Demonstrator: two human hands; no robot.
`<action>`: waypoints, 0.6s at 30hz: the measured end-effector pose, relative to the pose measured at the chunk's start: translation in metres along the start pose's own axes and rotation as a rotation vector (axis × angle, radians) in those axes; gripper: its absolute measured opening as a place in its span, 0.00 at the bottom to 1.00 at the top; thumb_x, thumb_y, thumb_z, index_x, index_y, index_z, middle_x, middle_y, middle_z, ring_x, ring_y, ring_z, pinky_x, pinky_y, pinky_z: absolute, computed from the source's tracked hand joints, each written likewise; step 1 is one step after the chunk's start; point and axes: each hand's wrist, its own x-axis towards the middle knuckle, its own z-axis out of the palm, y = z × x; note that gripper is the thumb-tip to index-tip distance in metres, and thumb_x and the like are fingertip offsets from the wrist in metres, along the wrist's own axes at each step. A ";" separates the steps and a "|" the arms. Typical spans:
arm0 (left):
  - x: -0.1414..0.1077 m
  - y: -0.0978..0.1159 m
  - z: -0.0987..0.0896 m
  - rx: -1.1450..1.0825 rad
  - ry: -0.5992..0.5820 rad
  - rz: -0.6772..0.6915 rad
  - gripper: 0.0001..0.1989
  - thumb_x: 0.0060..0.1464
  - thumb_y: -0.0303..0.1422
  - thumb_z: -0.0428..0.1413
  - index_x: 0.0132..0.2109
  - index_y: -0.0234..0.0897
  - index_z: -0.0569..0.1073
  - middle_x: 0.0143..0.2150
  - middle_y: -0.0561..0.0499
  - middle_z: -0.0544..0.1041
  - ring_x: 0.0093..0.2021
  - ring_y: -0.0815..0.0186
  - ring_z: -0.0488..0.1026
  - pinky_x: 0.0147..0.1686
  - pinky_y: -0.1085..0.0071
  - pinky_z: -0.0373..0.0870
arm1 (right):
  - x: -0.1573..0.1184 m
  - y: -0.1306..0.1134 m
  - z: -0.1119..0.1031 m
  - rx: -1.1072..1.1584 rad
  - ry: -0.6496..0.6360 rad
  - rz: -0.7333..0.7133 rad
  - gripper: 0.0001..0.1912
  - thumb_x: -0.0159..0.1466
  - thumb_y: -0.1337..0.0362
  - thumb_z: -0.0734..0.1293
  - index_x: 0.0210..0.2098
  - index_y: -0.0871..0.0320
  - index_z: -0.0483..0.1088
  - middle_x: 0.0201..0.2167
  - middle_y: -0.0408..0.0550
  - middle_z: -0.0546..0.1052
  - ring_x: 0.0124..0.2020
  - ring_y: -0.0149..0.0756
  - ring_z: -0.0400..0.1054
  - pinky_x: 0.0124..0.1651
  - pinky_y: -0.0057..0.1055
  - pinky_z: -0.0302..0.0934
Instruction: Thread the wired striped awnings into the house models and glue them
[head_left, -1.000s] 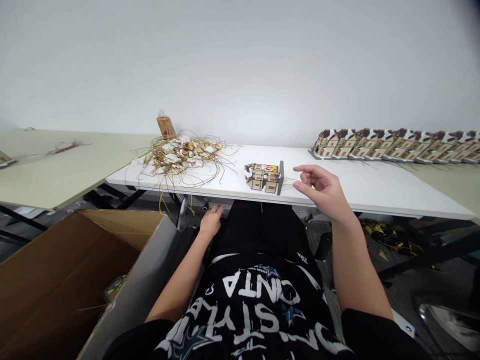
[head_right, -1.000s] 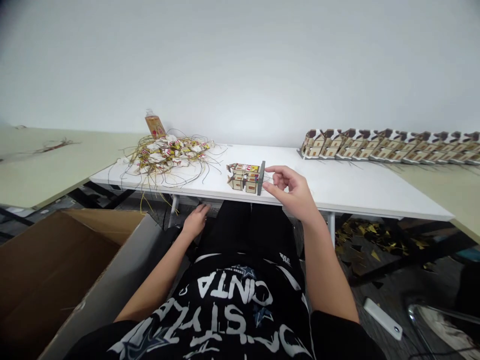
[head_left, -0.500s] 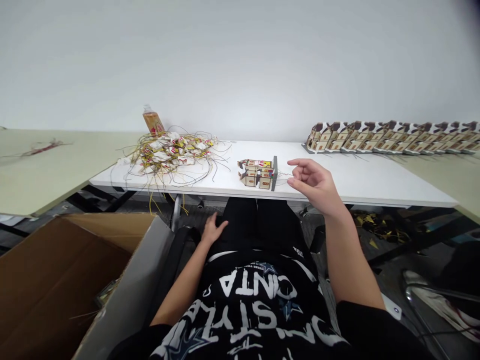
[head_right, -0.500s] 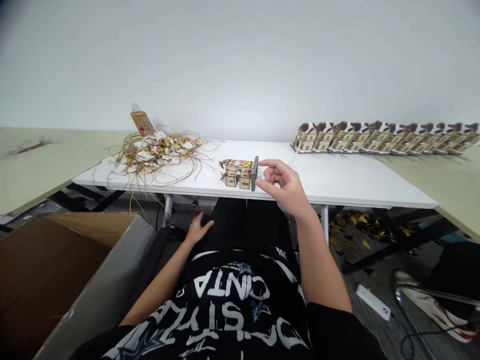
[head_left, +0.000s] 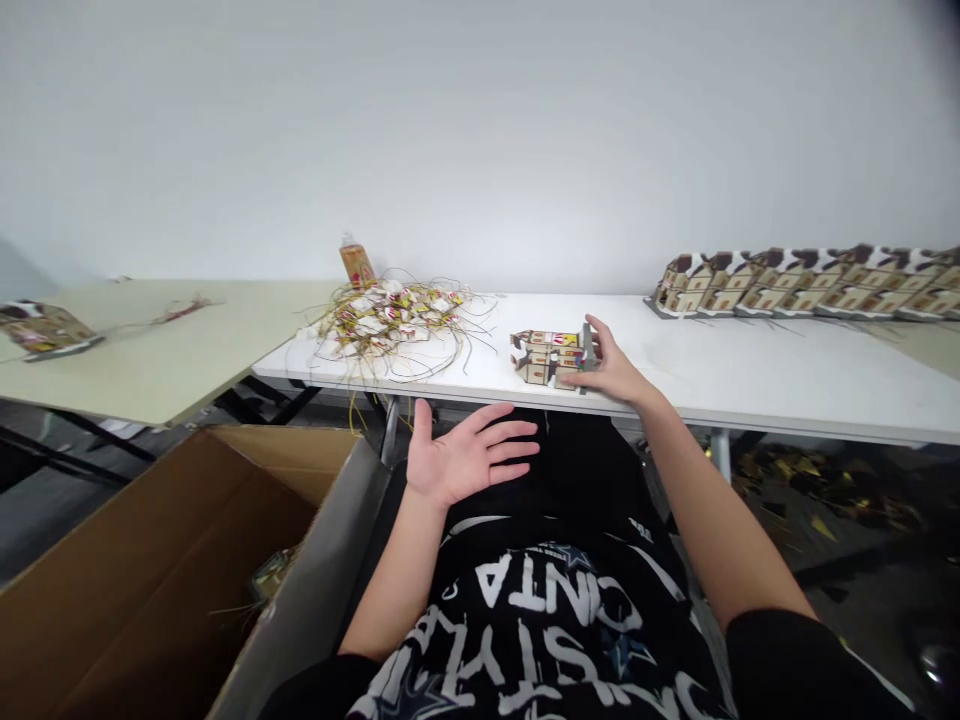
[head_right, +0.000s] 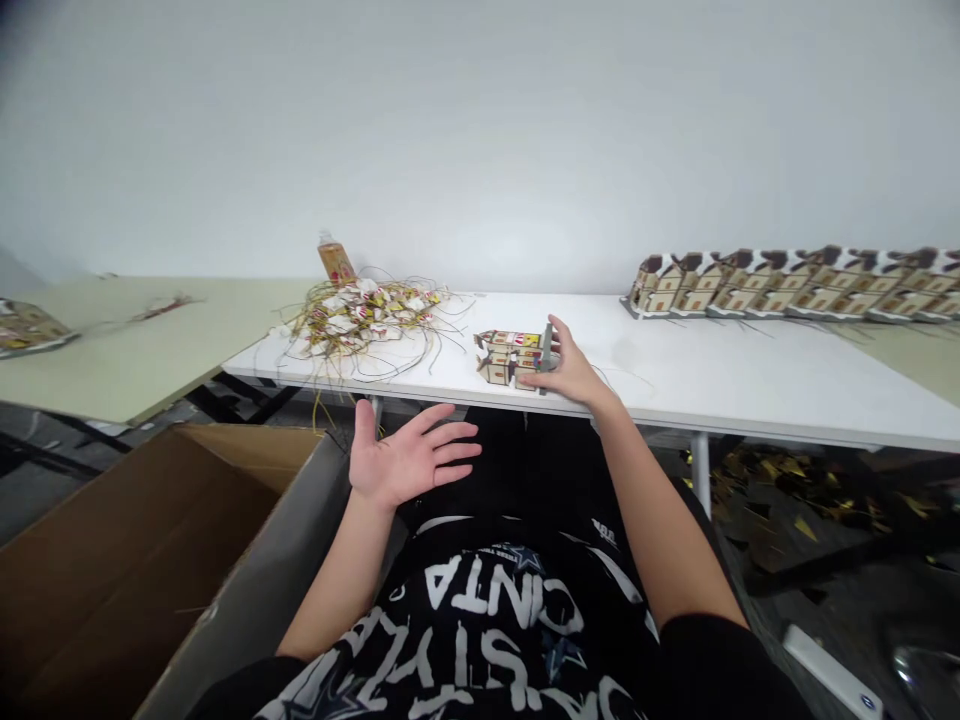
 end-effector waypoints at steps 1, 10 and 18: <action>-0.004 0.004 0.006 -0.077 -0.055 0.017 0.58 0.42 0.74 0.29 0.62 0.36 0.66 0.61 0.32 0.69 0.60 0.39 0.67 0.56 0.46 0.64 | 0.001 0.001 0.002 0.017 0.021 0.012 0.68 0.41 0.49 0.82 0.70 0.55 0.42 0.64 0.63 0.57 0.60 0.55 0.61 0.58 0.50 0.61; 0.069 0.032 0.036 0.121 0.184 -0.005 0.37 0.51 0.64 0.50 0.49 0.33 0.72 0.54 0.36 0.75 0.55 0.49 0.73 0.55 0.56 0.69 | -0.007 -0.033 0.044 -0.228 0.639 -0.187 0.58 0.46 0.46 0.78 0.66 0.56 0.48 0.61 0.62 0.60 0.62 0.58 0.56 0.62 0.56 0.54; 0.190 0.056 0.047 0.415 0.330 0.252 0.24 0.45 0.43 0.67 0.45 0.33 0.74 0.48 0.41 0.78 0.51 0.51 0.75 0.53 0.56 0.71 | -0.002 -0.044 0.052 -0.442 0.569 -0.490 0.63 0.51 0.54 0.77 0.69 0.54 0.30 0.67 0.63 0.47 0.69 0.58 0.40 0.68 0.59 0.44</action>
